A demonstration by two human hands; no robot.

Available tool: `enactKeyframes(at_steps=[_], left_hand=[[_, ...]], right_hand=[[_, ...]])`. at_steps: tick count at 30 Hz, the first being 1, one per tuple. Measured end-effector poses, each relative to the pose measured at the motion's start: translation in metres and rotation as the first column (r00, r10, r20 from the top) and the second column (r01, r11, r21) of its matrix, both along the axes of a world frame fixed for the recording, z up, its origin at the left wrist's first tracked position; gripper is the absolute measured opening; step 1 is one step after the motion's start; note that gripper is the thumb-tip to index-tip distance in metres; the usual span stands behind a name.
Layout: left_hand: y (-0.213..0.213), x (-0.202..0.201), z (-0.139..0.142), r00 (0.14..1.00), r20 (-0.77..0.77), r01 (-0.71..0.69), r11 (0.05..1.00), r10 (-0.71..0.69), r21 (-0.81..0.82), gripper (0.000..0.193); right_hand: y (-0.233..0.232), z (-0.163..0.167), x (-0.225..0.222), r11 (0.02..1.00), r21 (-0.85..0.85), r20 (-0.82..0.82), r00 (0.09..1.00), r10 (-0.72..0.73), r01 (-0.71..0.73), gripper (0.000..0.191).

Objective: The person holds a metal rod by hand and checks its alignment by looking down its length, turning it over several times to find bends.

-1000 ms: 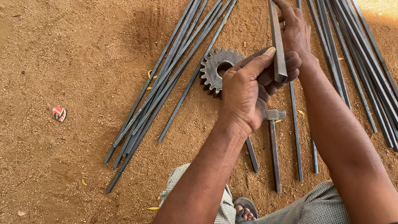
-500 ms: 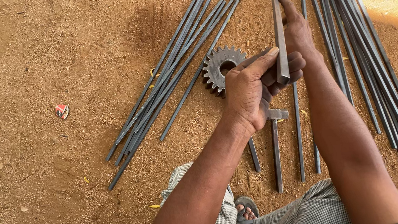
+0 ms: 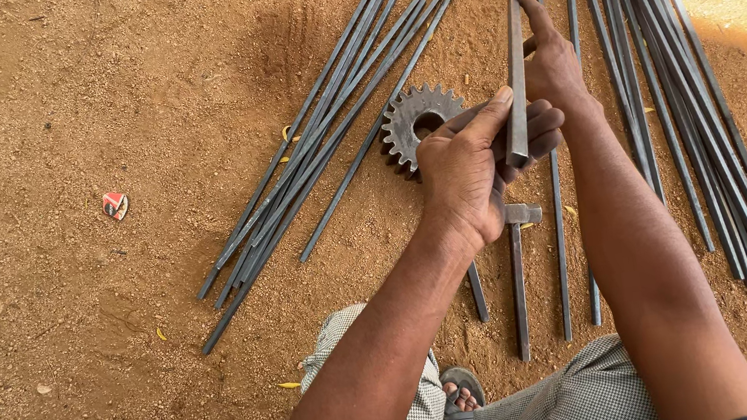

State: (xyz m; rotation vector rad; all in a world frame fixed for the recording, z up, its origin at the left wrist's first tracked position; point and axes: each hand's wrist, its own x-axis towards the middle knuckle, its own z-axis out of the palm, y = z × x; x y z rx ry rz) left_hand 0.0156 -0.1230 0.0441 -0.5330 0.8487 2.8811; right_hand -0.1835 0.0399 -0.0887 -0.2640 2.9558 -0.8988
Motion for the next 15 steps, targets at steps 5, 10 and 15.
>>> enactKeyframes(at_steps=[5,10,15], left_hand=[[0.006,-0.006,-0.005,0.983,0.133,-0.118,0.99,0.128,-0.084,0.019],[0.02,-0.017,-0.007,0.965,0.242,-0.117,0.992,0.101,0.052,0.02],[0.023,-0.018,-0.006,0.976,0.215,-0.018,0.968,-0.038,0.251,0.026]], right_hand=[[-0.007,0.0,0.005,1.0,-0.026,0.051,0.999,0.013,-0.012,0.104],[-0.005,-0.008,0.004,0.999,-0.024,-0.015,0.999,0.029,-0.029,0.1],[0.004,-0.016,-0.001,0.999,-0.036,-0.003,0.999,0.034,-0.034,0.095]])
